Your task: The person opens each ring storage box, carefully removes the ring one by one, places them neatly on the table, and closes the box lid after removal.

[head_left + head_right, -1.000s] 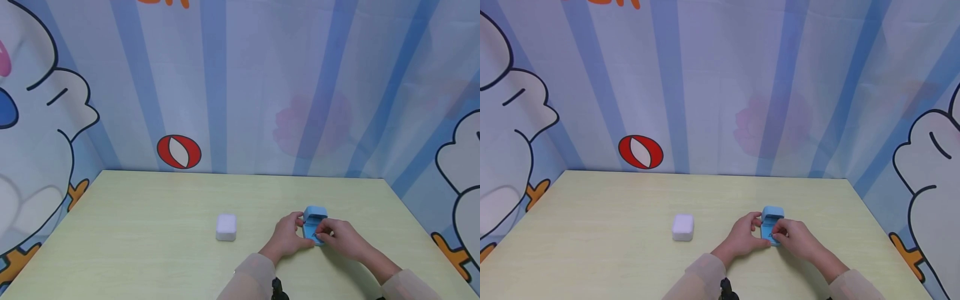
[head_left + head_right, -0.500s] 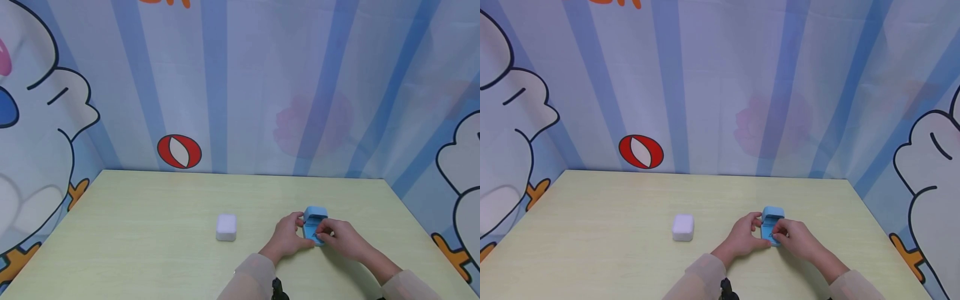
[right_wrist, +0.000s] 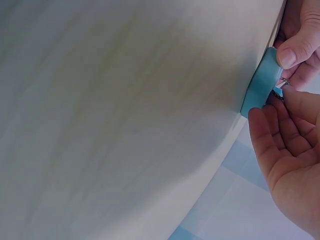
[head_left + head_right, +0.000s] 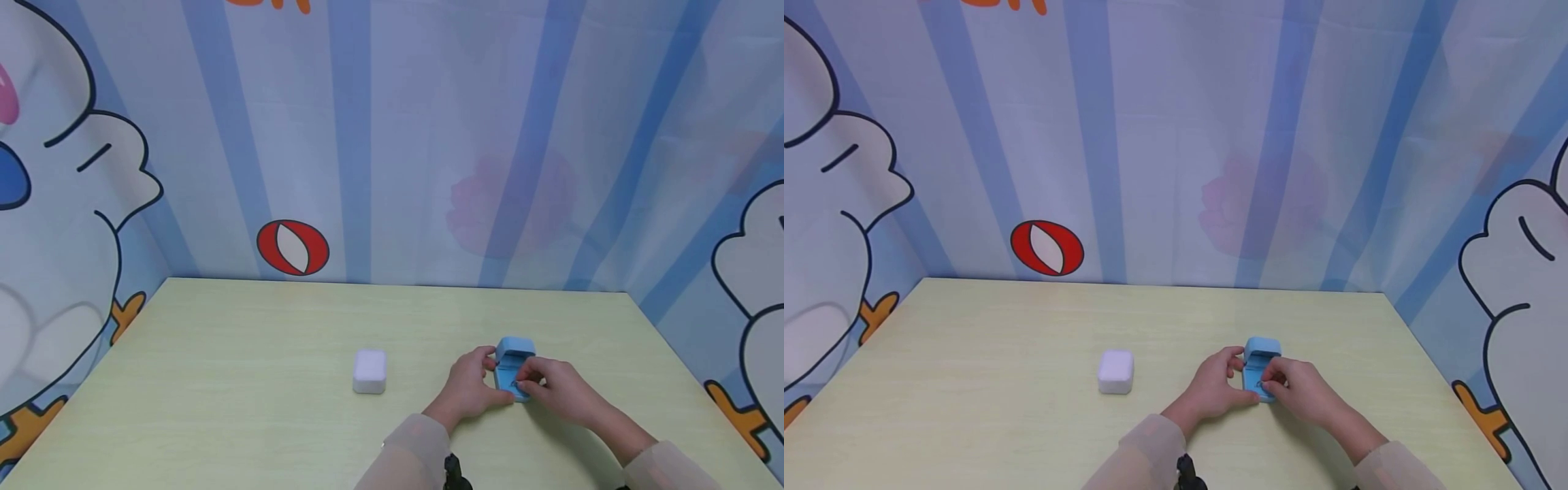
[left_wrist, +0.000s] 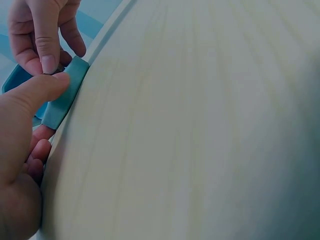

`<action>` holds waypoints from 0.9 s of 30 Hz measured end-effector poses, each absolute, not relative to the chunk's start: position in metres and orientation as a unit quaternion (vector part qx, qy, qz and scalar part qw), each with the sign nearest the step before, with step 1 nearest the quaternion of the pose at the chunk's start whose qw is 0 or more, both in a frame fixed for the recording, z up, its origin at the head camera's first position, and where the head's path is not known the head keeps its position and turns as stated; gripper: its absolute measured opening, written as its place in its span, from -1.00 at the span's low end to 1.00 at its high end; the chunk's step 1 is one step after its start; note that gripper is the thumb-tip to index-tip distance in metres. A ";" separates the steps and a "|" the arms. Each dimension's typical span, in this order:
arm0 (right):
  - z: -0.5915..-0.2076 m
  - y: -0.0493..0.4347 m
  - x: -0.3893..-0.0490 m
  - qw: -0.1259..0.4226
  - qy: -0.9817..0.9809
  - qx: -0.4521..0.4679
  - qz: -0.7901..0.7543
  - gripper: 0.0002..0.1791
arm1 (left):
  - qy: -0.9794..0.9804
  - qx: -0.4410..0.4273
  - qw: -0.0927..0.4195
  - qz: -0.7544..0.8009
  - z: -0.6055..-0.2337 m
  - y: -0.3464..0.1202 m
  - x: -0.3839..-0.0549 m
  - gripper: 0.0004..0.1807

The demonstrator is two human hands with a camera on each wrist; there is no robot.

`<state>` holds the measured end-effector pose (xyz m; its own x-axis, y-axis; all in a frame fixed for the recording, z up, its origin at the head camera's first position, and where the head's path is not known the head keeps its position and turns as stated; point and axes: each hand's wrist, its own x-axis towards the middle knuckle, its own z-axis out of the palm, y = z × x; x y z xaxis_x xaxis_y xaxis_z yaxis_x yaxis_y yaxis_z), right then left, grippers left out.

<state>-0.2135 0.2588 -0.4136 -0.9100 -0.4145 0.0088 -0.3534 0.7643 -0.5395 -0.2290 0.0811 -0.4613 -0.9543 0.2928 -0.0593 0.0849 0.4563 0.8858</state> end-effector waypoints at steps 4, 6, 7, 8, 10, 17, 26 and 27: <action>-0.413 0.259 -0.213 0.056 0.938 -0.202 -0.277 -0.94 | 0.848 0.111 0.102 0.509 -0.461 0.081 -0.229 -0.17; -0.413 0.259 -0.213 0.056 0.937 -0.202 -0.278 -0.95 | 0.848 0.110 0.102 0.508 -0.460 0.081 -0.229 -0.17; -0.413 0.259 -0.213 0.056 0.937 -0.202 -0.279 -0.94 | 0.848 0.110 0.103 0.508 -0.460 0.081 -0.229 -0.17; -0.413 0.259 -0.213 0.056 0.937 -0.202 -0.279 -0.94 | 0.848 0.109 0.103 0.508 -0.460 0.081 -0.229 -0.17; -0.412 0.259 -0.213 0.057 0.937 -0.202 -0.281 -0.94 | 0.848 0.109 0.103 0.508 -0.460 0.081 -0.228 -0.17; -0.413 0.259 -0.213 0.058 0.935 -0.203 -0.284 -0.92 | 0.849 0.106 0.103 0.507 -0.459 0.081 -0.228 -0.17; -0.413 0.260 -0.213 0.058 0.935 -0.204 -0.284 -0.93 | 0.848 0.107 0.103 0.508 -0.459 0.081 -0.228 -0.18; -0.413 0.260 -0.213 0.058 0.935 -0.206 -0.283 -0.93 | 0.849 0.107 0.104 0.508 -0.460 0.081 -0.228 -0.18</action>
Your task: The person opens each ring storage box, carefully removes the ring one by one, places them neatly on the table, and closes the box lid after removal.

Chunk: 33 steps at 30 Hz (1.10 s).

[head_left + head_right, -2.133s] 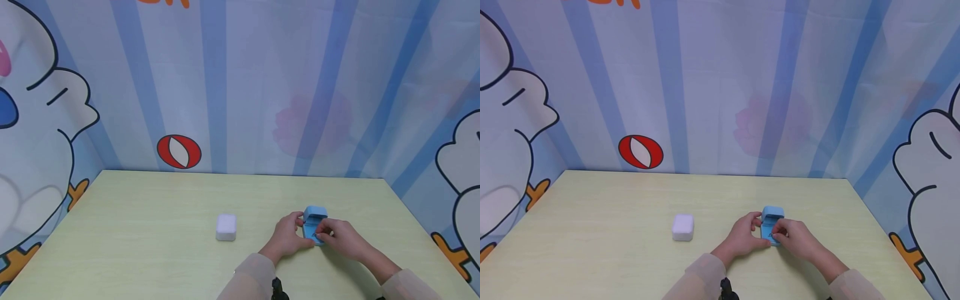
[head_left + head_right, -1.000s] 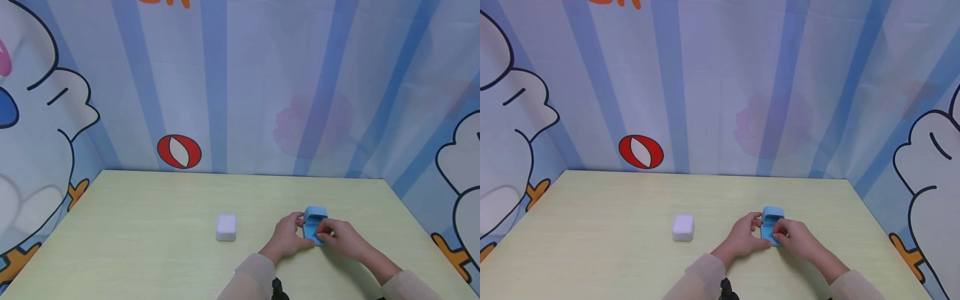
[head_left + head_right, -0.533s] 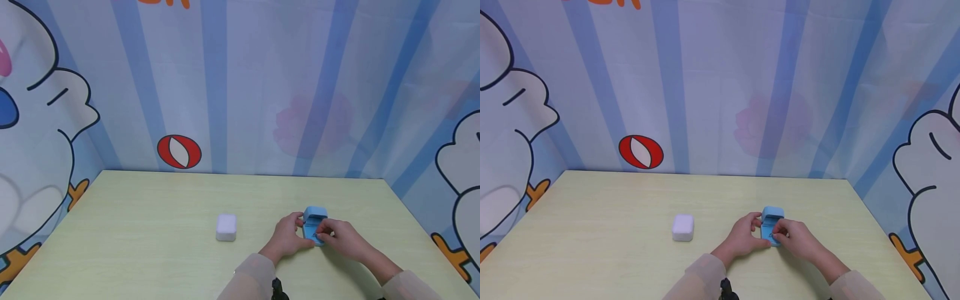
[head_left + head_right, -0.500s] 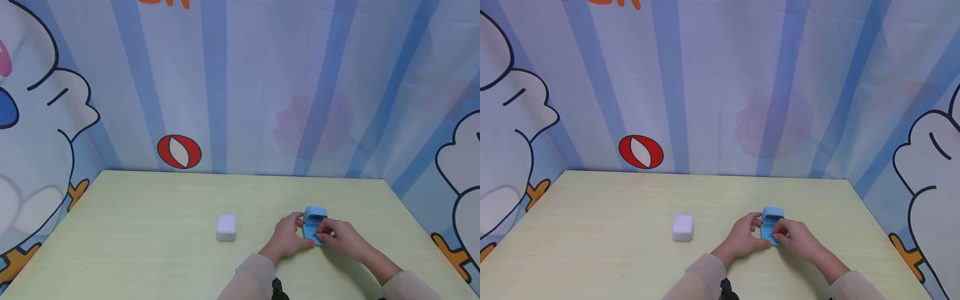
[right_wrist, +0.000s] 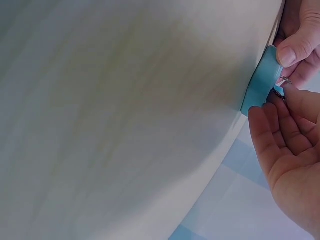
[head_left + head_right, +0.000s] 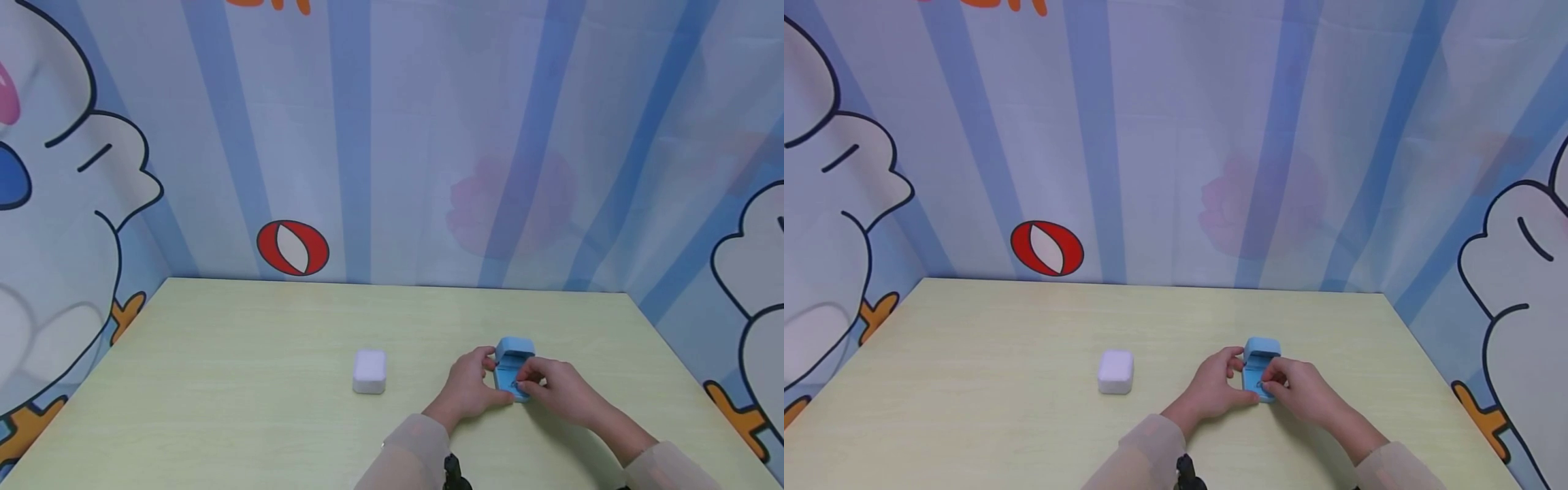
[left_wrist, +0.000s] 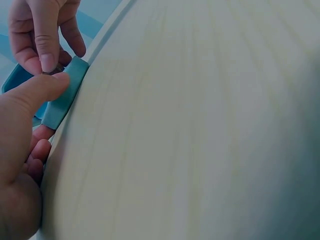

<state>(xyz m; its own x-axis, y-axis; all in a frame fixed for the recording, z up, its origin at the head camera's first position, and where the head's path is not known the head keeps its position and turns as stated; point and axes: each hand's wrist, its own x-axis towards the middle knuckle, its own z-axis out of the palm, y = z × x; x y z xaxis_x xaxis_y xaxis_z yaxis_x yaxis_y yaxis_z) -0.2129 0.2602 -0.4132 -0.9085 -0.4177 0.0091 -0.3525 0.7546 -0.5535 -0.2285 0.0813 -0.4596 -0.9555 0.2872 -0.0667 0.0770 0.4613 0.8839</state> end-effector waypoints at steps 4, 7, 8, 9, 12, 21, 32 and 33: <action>-0.413 0.261 -0.213 0.052 0.933 -0.207 -0.289 -0.96 | 0.848 0.110 0.104 0.507 -0.460 0.081 -0.229 -0.17; -0.413 0.261 -0.213 0.045 0.932 -0.206 -0.295 -0.96 | 0.848 0.115 0.101 0.508 -0.460 0.081 -0.229 -0.17; -0.413 0.261 -0.214 0.044 0.932 -0.203 -0.297 -0.95 | 0.848 0.115 0.100 0.508 -0.460 0.081 -0.229 -0.17; -0.413 0.262 -0.214 0.044 0.933 -0.201 -0.296 -0.94 | 0.847 0.116 0.099 0.509 -0.460 0.080 -0.229 -0.18; -0.415 0.262 -0.215 0.046 0.934 -0.194 -0.296 -0.92 | 0.847 0.117 0.100 0.510 -0.459 0.080 -0.228 -0.17; -0.416 0.263 -0.215 0.047 0.933 -0.187 -0.304 -0.95 | 0.846 0.114 0.103 0.511 -0.458 0.081 -0.228 -0.18; -0.416 0.265 -0.215 0.056 0.932 -0.186 -0.305 -0.96 | 0.847 0.112 0.104 0.510 -0.458 0.081 -0.227 -0.18; -0.416 0.265 -0.215 0.056 0.933 -0.186 -0.304 -0.96 | 0.846 0.111 0.104 0.510 -0.459 0.081 -0.228 -0.18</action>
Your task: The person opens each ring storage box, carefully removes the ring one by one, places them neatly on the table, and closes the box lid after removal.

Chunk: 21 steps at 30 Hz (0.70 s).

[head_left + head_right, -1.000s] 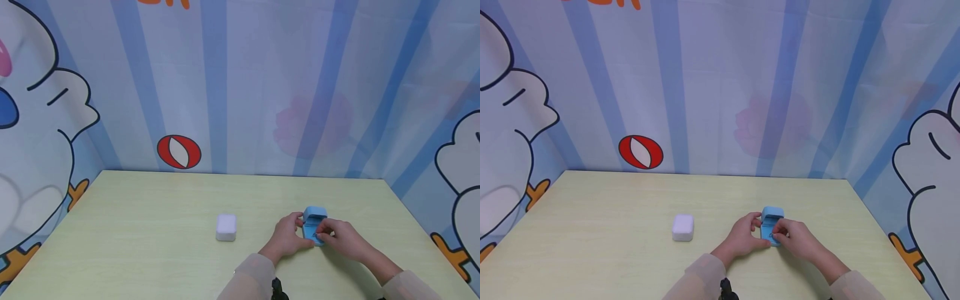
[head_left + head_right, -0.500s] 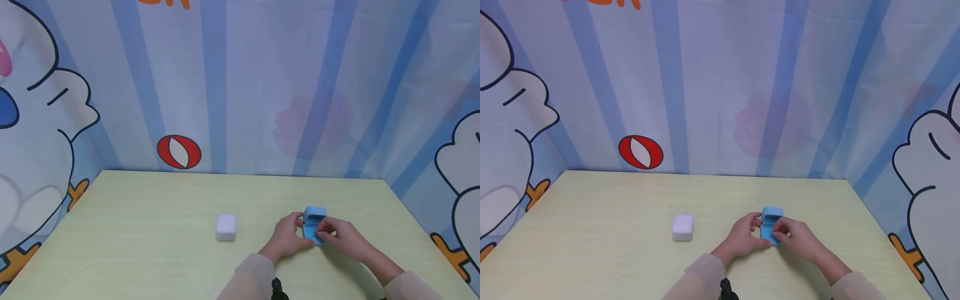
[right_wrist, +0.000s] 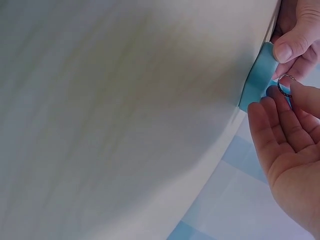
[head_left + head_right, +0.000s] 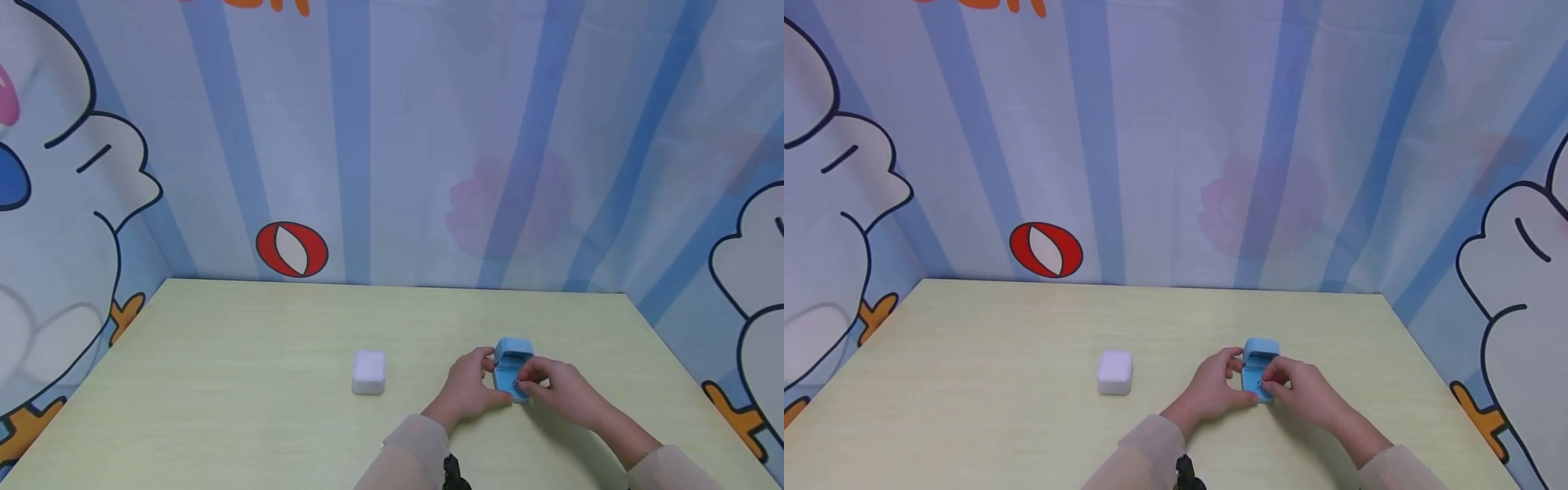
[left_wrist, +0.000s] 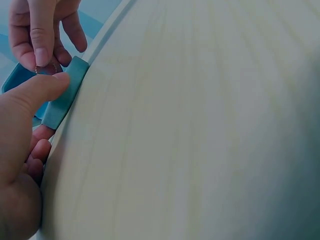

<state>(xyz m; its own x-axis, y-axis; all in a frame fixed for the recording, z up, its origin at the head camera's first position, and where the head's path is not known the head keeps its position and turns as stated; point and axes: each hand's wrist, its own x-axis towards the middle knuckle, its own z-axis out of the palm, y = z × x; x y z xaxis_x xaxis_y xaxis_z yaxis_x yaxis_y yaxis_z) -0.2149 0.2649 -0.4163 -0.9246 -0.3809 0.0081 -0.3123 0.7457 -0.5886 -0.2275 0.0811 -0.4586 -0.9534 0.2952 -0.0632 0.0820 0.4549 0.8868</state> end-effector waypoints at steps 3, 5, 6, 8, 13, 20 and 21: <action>-0.416 0.265 -0.214 0.056 0.933 -0.186 -0.303 -0.95 | 0.846 0.109 0.105 0.511 -0.459 0.081 -0.227 -0.18; -0.416 0.265 -0.214 0.056 0.933 -0.186 -0.303 -0.94 | 0.846 0.109 0.105 0.512 -0.459 0.081 -0.227 -0.18; -0.416 0.265 -0.214 0.057 0.933 -0.186 -0.303 -0.94 | 0.846 0.109 0.105 0.512 -0.459 0.081 -0.228 -0.18; -0.415 0.265 -0.213 0.058 0.933 -0.185 -0.303 -0.94 | 0.846 0.109 0.104 0.512 -0.459 0.082 -0.228 -0.18; -0.414 0.265 -0.213 0.062 0.932 -0.185 -0.305 -0.96 | 0.846 0.109 0.103 0.512 -0.460 0.082 -0.228 -0.18; -0.413 0.266 -0.212 0.073 0.929 -0.190 -0.309 -0.94 | 0.847 0.113 0.101 0.510 -0.460 0.081 -0.228 -0.17; -0.413 0.266 -0.211 0.074 0.929 -0.191 -0.310 -0.94 | 0.847 0.113 0.101 0.509 -0.460 0.081 -0.228 -0.17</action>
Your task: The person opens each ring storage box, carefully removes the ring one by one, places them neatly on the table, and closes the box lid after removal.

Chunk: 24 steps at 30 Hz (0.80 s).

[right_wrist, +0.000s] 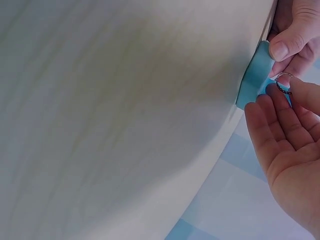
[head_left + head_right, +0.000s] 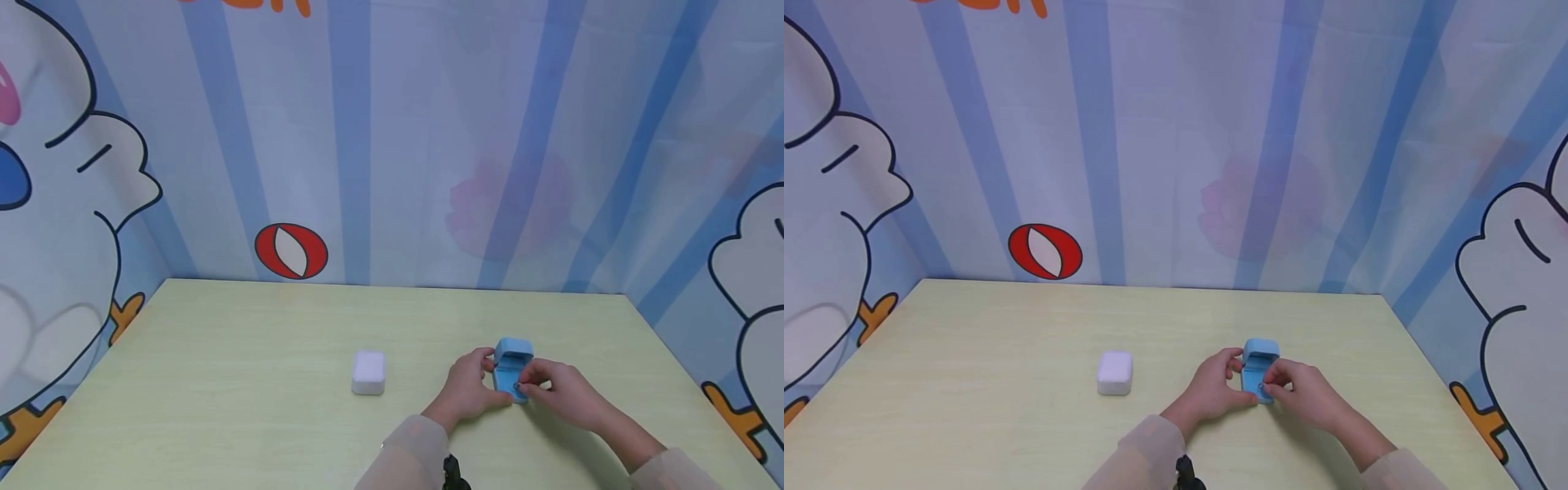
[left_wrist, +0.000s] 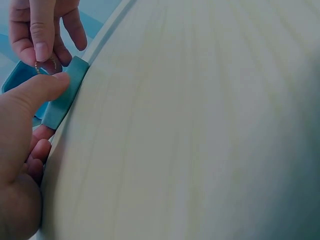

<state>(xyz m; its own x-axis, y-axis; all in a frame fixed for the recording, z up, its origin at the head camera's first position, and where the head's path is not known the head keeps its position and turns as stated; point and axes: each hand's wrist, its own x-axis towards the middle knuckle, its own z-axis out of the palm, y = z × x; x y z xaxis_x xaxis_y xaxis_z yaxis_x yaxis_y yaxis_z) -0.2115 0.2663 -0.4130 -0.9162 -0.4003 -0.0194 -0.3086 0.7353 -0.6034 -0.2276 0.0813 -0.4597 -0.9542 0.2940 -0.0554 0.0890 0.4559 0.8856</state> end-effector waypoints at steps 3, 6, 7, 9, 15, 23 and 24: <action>-0.412 0.266 -0.210 0.078 0.927 -0.189 -0.313 -0.93 | 0.848 0.113 0.100 0.507 -0.460 0.081 -0.228 -0.17; -0.412 0.266 -0.210 0.080 0.927 -0.188 -0.315 -0.93 | 0.849 0.112 0.101 0.507 -0.459 0.081 -0.227 -0.17; -0.412 0.266 -0.209 0.080 0.927 -0.188 -0.316 -0.93 | 0.849 0.112 0.100 0.507 -0.460 0.081 -0.227 -0.17; -0.412 0.267 -0.209 0.080 0.926 -0.188 -0.317 -0.93 | 0.849 0.114 0.099 0.506 -0.460 0.081 -0.227 -0.17; -0.412 0.267 -0.208 0.083 0.924 -0.187 -0.322 -0.94 | 0.850 0.117 0.098 0.505 -0.461 0.081 -0.228 -0.17; -0.411 0.267 -0.207 0.093 0.923 -0.180 -0.326 -0.94 | 0.852 0.114 0.098 0.501 -0.464 0.082 -0.230 -0.15; -0.410 0.267 -0.207 0.095 0.923 -0.179 -0.327 -0.94 | 0.853 0.114 0.097 0.501 -0.465 0.083 -0.230 -0.15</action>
<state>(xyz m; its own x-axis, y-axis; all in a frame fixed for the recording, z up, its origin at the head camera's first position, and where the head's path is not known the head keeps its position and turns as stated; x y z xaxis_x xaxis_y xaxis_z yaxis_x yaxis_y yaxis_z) -0.2067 0.2671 -0.4104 -0.9182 -0.3917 -0.0580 -0.2682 0.7229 -0.6368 -0.2305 0.0826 -0.4646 -0.9552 0.2914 -0.0521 0.0965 0.4731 0.8757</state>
